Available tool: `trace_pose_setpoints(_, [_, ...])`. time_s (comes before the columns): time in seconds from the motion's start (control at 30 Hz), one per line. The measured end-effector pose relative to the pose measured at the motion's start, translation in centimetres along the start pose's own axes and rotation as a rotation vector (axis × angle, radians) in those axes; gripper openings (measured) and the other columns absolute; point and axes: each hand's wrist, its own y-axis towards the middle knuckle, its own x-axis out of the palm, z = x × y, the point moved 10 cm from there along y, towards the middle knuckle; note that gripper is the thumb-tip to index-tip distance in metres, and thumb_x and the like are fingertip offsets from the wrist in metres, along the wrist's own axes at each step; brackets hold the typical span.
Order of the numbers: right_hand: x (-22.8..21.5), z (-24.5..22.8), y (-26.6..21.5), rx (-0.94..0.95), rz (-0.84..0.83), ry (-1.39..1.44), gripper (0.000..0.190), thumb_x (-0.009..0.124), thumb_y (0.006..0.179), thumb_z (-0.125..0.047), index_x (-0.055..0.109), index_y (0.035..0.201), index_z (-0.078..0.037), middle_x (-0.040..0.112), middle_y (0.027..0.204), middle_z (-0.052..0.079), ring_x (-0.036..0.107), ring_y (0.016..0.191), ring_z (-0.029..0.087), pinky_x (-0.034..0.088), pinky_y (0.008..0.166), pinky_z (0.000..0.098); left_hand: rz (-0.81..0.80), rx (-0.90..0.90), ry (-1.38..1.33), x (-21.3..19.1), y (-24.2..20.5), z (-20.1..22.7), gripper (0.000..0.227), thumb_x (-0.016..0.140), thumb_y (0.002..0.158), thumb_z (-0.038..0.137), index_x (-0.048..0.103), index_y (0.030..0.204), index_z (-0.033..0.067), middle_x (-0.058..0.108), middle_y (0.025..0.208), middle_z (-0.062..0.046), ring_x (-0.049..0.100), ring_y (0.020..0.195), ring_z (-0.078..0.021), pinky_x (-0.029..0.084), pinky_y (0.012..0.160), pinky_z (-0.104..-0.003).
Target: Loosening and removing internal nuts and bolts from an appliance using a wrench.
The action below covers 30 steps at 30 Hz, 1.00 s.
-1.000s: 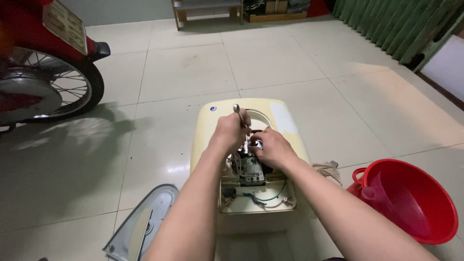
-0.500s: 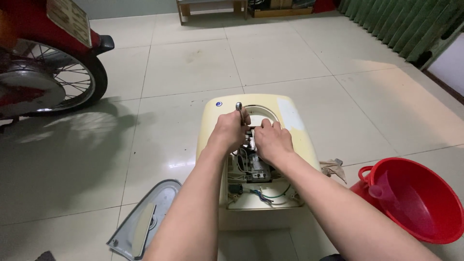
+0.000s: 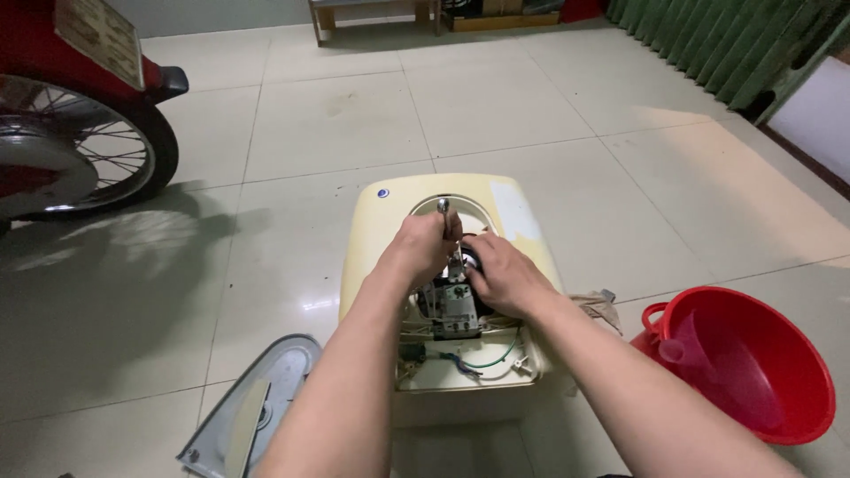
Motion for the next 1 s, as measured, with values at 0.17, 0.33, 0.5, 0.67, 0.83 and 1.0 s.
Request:
trace_pose_setpoints(0.17, [1.0,1.2,-0.1,-0.017,-0.008,-0.035,0.049,0.061,0.092,-0.017,0.053,0.139,-0.002,0.063,0.124,0.021,0.063,0.117,0.043,0.056,0.096,0.0523,-0.033,-0.013,0.081,1.2,1.2,-0.4,0.014,0.069,0.096,0.021,0.074,0.107,0.0143,0.076,0.105,-0.011,0.072,0.112,-0.0318,0.063,0.093,-0.044])
trace_pose_setpoints(0.33, [1.8,2.2,0.1,-0.044,0.009,-0.073,0.046,0.061,0.093,-0.023,0.056,0.136,-0.007,0.063,0.12,0.015,0.065,0.116,0.035,0.055,0.096,0.0449,-0.032,0.063,0.109,2.1,2.0,-0.5,0.015,0.069,0.094,0.017,0.075,0.107,0.0125,0.078,0.102,-0.011,0.073,0.108,-0.0351,0.062,0.092,-0.045])
trace_pose_setpoints(0.5, [1.8,2.0,0.2,-0.061,0.015,-0.101,0.042,0.064,0.09,-0.021,0.059,0.128,-0.005,0.064,0.119,0.015,0.065,0.114,0.035,0.056,0.096,0.0443,0.008,0.181,0.219,2.8,2.9,0.1,0.016,0.07,0.093,0.011,0.068,0.108,0.0076,0.077,0.096,-0.014,0.074,0.102,-0.036,0.063,0.089,-0.046])
trace_pose_setpoints(0.67, [3.0,3.6,0.3,-0.032,-0.023,-0.084,0.042,0.065,0.089,-0.024,0.06,0.126,-0.004,0.064,0.119,0.015,0.065,0.115,0.035,0.056,0.095,0.0449,0.031,0.278,0.33,4.5,5.5,-0.4,0.02,0.067,0.094,0.014,0.06,0.111,0.0065,0.076,0.1,-0.015,0.074,0.102,-0.0361,0.063,0.09,-0.048])
trace_pose_setpoints(0.83, [1.8,1.9,0.0,-0.058,-0.009,-0.093,0.036,0.063,0.09,-0.022,0.06,0.122,-0.005,0.064,0.117,0.014,0.065,0.113,0.035,0.056,0.093,0.0449,0.053,0.271,0.39,4.4,5.0,0.3,0.02,0.063,0.096,0.014,0.054,0.112,0.0063,0.074,0.102,-0.019,0.074,0.104,-0.0385,0.063,0.09,-0.048])
trace_pose_setpoints(1.0, [0.6,0.7,-0.3,-0.062,-0.001,-0.113,0.035,0.062,0.089,-0.021,0.06,0.12,-0.006,0.064,0.116,0.013,0.066,0.111,0.034,0.057,0.091,0.0451,0.029,0.213,0.27,3.2,4.0,0.3,0.028,0.066,0.097,0.022,0.049,0.112,0.0043,0.073,0.103,-0.02,0.071,0.106,-0.0422,0.06,0.092,-0.052])
